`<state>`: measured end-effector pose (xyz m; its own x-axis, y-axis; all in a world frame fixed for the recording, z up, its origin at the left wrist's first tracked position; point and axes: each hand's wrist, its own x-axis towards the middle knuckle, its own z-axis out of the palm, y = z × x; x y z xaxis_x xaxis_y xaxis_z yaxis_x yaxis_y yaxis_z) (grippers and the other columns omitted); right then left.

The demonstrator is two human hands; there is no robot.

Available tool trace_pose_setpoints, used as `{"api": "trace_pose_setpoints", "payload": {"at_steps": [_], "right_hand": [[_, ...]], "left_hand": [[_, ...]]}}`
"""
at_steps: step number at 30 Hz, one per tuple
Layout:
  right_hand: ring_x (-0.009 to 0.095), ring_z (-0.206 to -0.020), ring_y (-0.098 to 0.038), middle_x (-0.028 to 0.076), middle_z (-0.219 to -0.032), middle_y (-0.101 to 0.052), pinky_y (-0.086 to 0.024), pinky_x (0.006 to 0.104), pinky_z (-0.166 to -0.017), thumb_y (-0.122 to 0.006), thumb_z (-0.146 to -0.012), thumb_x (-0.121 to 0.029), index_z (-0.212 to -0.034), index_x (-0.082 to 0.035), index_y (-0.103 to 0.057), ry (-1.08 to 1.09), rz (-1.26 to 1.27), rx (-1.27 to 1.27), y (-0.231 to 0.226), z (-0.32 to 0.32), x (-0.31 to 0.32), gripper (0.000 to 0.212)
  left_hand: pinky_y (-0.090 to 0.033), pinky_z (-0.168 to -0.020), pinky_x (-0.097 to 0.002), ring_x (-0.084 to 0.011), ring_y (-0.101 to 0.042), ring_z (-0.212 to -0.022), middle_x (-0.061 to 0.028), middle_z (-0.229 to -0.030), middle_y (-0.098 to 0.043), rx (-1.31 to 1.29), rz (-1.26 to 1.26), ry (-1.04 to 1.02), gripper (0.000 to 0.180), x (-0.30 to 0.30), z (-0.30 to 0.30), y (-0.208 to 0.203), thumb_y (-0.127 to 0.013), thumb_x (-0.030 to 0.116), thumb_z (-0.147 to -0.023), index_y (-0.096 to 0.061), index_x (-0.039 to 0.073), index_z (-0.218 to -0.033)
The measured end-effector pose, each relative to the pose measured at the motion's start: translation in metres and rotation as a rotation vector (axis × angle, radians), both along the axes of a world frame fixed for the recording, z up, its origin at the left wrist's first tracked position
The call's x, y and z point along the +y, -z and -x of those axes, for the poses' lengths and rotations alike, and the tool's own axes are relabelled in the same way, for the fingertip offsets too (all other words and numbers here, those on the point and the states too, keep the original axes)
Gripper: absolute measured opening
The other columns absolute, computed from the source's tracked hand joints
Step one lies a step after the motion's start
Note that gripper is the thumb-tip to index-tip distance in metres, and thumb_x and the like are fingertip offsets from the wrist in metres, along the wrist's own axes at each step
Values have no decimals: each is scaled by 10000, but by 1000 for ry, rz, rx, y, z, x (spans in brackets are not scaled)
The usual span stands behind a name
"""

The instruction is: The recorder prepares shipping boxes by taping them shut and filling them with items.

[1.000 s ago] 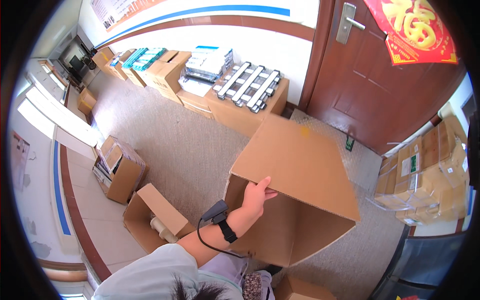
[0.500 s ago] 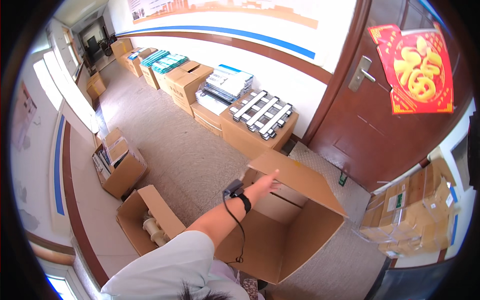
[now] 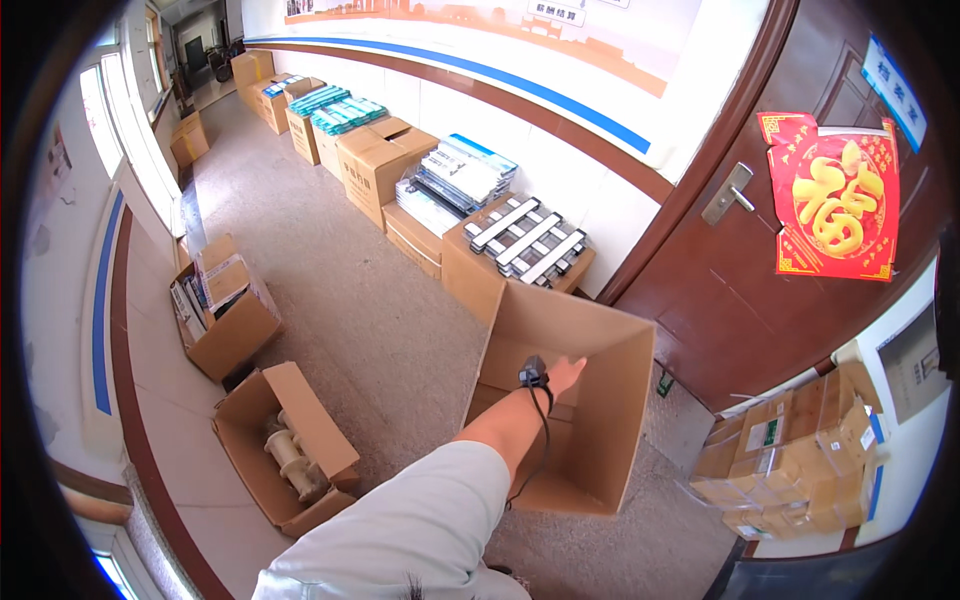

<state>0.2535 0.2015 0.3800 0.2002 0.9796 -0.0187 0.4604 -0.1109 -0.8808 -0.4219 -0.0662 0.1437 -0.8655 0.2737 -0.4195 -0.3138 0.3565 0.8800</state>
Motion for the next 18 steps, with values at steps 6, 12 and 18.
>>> {"api": "trace_pose_setpoints", "payload": {"at_steps": [6, 12, 18], "right_hand": [[193, -538, -479, 116, -835, -591, -460, 323, -505, -581, -841, -209, -1145, -27, -486, -72, -217, 142, -28, 71, -84, 367], [189, -538, -475, 110, -813, -582, -450, 322, -502, -587, -837, -206, -1113, -29, -490, -166, -219, 147, -19, 104, -84, 342], [185, -538, -471, 103, -792, -573, -441, 322, -498, -593, -834, -203, -1082, -30, -495, -193, -221, 113, -16, 113, -81, 318]], "left_hand": [[-406, -893, -489, -320, -486, -1165, -193, -1229, -528, 184, 712, 913, 662, -66, -115, 63, -541, 564, -755, -560, 60, -1184], [-449, -742, -410, -259, -566, -1045, -136, -1073, -606, 289, 819, 859, 370, -137, -162, 152, -627, 324, -784, -590, 92, -1070], [-509, -645, -348, -250, -653, -822, -113, -868, -674, 212, 796, 750, 178, -130, -148, 181, -552, 213, -764, -687, 109, -817]]}}
